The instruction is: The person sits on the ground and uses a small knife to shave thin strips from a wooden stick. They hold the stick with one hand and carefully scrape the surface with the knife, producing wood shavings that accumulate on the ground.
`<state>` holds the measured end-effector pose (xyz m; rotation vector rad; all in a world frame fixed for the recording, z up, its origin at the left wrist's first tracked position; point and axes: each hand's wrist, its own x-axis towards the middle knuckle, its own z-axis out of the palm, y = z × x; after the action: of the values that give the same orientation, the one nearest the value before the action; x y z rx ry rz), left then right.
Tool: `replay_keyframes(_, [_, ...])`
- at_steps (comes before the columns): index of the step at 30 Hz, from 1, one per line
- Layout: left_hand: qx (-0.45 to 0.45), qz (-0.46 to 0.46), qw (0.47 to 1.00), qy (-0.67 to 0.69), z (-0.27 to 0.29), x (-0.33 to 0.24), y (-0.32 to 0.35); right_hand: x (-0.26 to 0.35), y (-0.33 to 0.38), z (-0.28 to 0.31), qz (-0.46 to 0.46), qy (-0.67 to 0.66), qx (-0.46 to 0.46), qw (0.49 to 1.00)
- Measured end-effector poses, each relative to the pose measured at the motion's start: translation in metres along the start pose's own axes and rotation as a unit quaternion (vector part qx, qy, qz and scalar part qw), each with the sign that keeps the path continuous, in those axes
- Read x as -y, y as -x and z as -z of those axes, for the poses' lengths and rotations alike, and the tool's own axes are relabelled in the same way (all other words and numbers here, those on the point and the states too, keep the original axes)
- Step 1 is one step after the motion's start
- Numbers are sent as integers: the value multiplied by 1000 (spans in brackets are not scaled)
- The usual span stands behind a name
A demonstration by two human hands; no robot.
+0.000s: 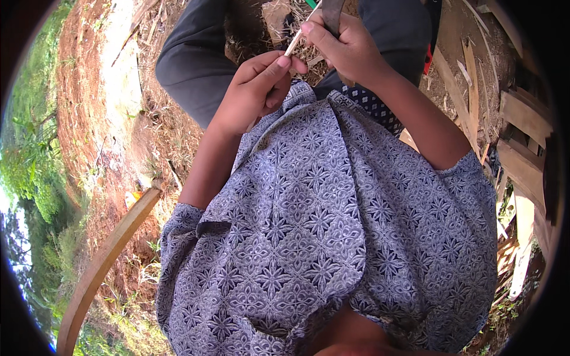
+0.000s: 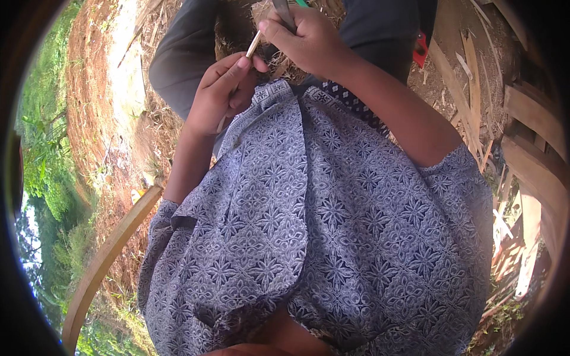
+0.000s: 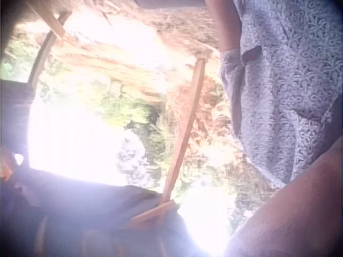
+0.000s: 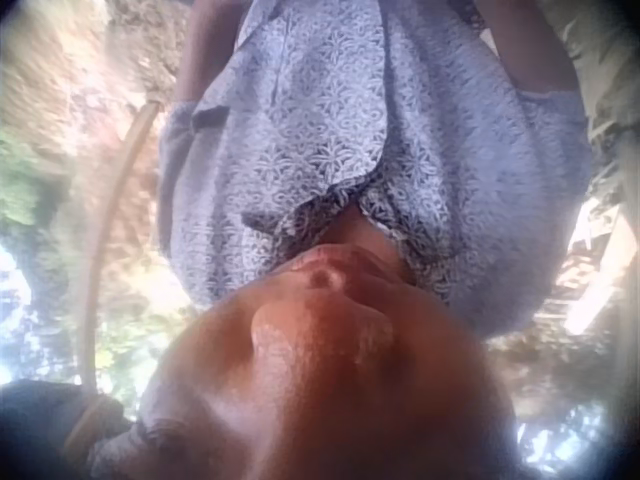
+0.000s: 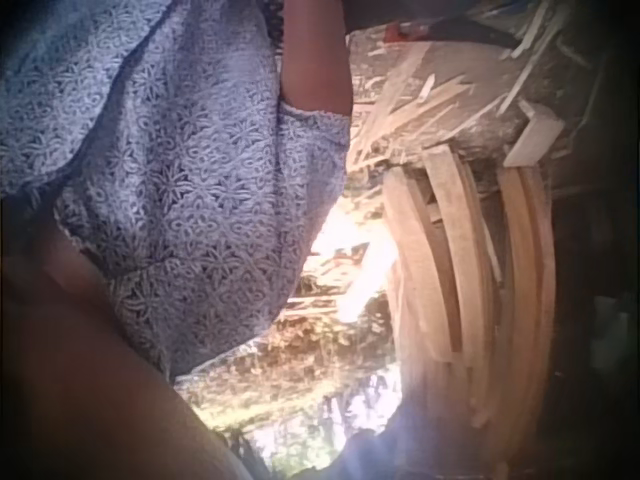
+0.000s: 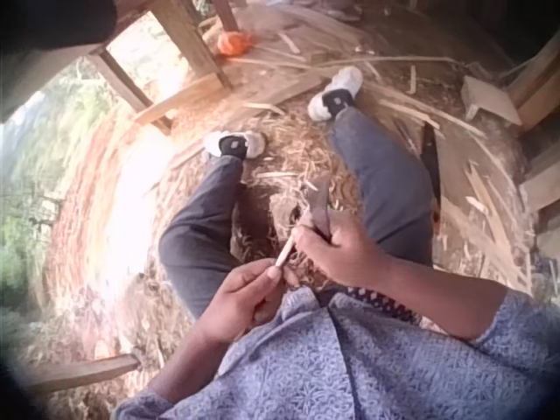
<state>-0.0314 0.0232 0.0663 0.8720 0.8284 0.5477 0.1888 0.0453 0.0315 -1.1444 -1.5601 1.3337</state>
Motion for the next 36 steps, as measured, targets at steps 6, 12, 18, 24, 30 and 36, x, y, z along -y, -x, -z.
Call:
replay_keyframes(6, [-99,-19,992,70,11,-2,10,-5,-7,40,-107,-199,-161,961])
replay_keyframes(12, [-182,38,982,-41,41,24,1,4,-31,51,-252,72,-80,962])
replay_keyframes(18, [-184,182,954,150,70,75,-78,-96,-58,28,-218,209,87,949])
replay_keyframes(24, [-176,204,932,243,52,109,-99,-124,-56,0,-132,288,157,936])
replay_keyframes(30, [-181,208,928,249,34,116,-92,-140,-50,1,-164,295,207,918])
replay_keyframes(36, [-194,194,928,252,16,106,-86,-112,-42,1,-202,279,182,921])
